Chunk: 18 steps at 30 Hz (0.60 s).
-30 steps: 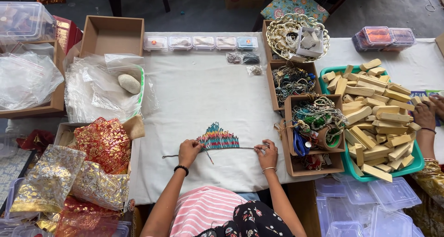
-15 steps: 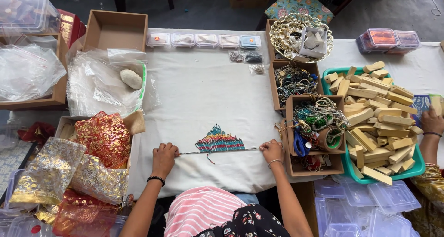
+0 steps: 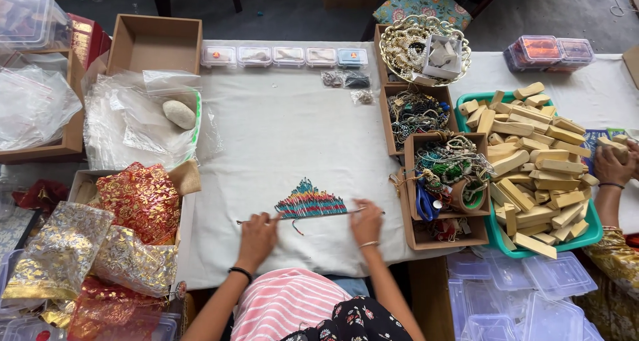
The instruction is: Sorting and organizing jewelry items and necklaces into plastic bags.
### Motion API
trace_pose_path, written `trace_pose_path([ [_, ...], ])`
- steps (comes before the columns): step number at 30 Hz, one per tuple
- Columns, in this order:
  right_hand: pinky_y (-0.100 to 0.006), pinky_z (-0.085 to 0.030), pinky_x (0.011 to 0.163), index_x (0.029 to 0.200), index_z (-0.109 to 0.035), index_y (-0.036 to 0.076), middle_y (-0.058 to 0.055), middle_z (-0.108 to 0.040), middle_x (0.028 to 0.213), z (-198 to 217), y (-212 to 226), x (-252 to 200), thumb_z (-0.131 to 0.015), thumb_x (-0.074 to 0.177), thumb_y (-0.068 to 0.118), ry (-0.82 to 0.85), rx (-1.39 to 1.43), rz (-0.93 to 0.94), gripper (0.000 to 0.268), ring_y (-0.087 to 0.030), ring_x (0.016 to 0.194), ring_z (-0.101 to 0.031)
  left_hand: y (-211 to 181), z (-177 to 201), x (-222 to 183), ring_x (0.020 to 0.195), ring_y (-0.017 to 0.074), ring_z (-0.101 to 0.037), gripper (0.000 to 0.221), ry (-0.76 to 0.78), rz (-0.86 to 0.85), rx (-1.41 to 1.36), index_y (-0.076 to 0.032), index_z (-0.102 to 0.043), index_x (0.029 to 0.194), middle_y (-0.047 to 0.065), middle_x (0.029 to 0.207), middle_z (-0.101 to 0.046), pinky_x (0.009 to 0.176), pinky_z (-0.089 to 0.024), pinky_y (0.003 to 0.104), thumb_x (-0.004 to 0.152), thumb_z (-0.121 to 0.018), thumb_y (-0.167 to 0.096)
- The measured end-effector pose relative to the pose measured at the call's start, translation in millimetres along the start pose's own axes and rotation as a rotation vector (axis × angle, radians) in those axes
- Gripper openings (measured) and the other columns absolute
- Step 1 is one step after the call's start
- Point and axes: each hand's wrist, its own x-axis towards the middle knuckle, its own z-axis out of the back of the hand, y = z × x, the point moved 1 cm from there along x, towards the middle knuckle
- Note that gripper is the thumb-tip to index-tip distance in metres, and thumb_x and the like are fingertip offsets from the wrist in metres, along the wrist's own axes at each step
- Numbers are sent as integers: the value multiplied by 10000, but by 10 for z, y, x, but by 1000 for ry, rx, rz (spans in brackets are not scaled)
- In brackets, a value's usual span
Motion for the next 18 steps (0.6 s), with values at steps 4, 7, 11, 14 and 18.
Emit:
trace_pose_path([
  [4, -641, -269, 988, 1483, -487, 333, -39, -285, 1603, -28, 896, -410, -632, 868, 544, 182, -267, 229, 666, -378, 1398, -247, -359, -262, 56, 1044, 244, -485, 599, -16, -109, 1, -299, -528, 1460, 45, 1173, -542, 828, -381, 476, 883, -667, -382],
  [7, -676, -234, 1005, 1557, -377, 351, -47, -108, 1698, -66, 1013, -523, -553, 915, 628, 241, -271, 261, 721, -388, 1472, -148, -395, -589, 66, 1126, 253, -428, 618, -92, -146, 74, -281, -487, 1490, 46, 1318, -490, 874, -349, 494, 914, -635, -450],
  [11, -712, -183, 1044, 1561, -315, 444, -37, -24, 1706, 113, 844, -422, -486, 948, 661, 334, -339, 175, 673, -398, 1504, -55, -389, -723, 41, 1201, 256, -387, 597, -117, -92, 200, -324, -461, 1502, 35, 1396, -454, 932, -324, 512, 947, -582, -509],
  [14, -725, -141, 1083, 1566, -269, 508, -17, 30, 1712, 296, 582, -349, -446, 954, 681, 428, -368, 29, 661, -398, 1523, 6, -376, -718, 25, 1207, 267, -375, 595, -111, -57, 234, -359, -450, 1507, 46, 1407, -447, 935, -314, 516, 949, -558, -536],
  [18, -714, -133, 1105, 1568, -238, 526, -8, 64, 1719, 390, 360, -336, -412, 961, 695, 410, -395, -50, 654, -399, 1544, 30, -397, -647, 46, 1211, 277, -371, 594, -80, -47, 222, -384, -440, 1494, 55, 1412, -441, 921, -312, 515, 938, -554, -558],
])
